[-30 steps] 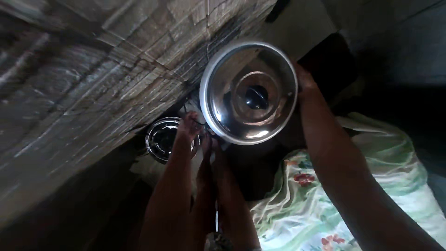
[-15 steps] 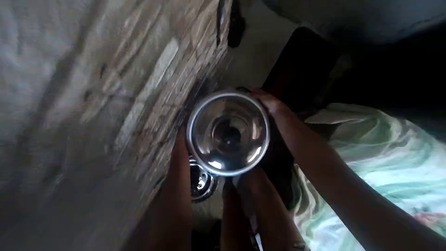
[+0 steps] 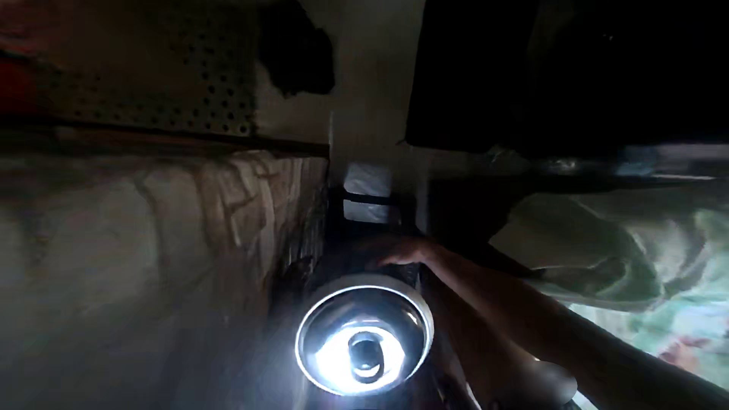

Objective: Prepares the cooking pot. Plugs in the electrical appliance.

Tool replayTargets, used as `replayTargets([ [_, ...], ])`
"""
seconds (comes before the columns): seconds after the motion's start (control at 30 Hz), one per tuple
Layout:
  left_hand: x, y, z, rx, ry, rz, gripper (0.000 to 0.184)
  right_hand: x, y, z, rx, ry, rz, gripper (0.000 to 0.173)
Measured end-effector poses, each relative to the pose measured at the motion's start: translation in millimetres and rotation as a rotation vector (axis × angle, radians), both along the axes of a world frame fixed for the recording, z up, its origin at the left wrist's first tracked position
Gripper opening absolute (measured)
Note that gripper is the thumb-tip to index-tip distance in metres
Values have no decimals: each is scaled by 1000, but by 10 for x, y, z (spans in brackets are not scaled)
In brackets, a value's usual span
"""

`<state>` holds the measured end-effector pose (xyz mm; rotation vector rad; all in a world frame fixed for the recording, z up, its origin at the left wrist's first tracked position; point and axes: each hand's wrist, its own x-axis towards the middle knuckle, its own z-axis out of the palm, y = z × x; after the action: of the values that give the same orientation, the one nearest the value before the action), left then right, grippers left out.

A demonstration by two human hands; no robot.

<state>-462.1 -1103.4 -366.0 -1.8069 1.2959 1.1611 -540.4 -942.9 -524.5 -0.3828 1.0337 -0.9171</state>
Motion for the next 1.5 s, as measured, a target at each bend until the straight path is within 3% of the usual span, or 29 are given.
replayTargets([
  [0.07,538,-105,-672,-104,463,-189,40,-18,-19,-39,-6,-20,41,47],
  [0.1,650,-209,-997,-85,595,-241,44,-22,-28,-60,-20,-14,54,47],
  [0.17,433,-319,-1148,-23,641,-300,48,-9,-35,-71,-69,-7,51,47],
  [0.3,-27,-221,-816,-174,863,-418,32,-21,-35,-87,-176,28,18,44],
  [0.43,-8,-47,-181,-226,976,-361,27,6,-52,60,-101,11,12,43],
  [0.5,153,75,82,-332,995,-388,28,35,-51,153,-6,22,-67,65],
  [0.6,486,258,379,-489,1040,-574,32,88,-137,395,255,193,-428,104],
  [0.67,725,399,592,-548,1049,-671,29,121,-298,549,304,331,-496,114],
  [0.73,836,527,787,-561,1035,-680,27,13,-499,691,251,470,-395,105],
  [0.83,950,575,969,-566,998,-625,25,-96,-743,752,133,684,-179,65],
  [0.9,973,569,1024,-605,962,-592,26,-202,-812,767,169,814,25,45],
  [0.97,834,526,1056,-664,883,-558,25,-528,-834,769,236,862,184,42],
  [1.07,741,547,1120,-689,681,-521,24,-952,-565,421,234,931,165,38],
  [1.13,576,533,1126,-622,534,-459,25,-1467,-709,414,308,936,317,40],
  [1.2,408,528,1146,-549,417,-373,25,-1887,-798,650,297,1018,413,42],
  [1.27,331,523,1131,-543,385,-303,24,-2253,-804,916,255,1168,372,42],
  [1.33,373,524,1116,-553,428,-251,23,-2616,-759,1131,192,1336,329,28],
  [1.4,456,531,1126,-585,463,-227,23,-2982,-666,1185,159,1454,292,27],
  [1.5,649,436,1244,-655,435,-193,25,-3510,-506,1099,301,1510,282,31],
])
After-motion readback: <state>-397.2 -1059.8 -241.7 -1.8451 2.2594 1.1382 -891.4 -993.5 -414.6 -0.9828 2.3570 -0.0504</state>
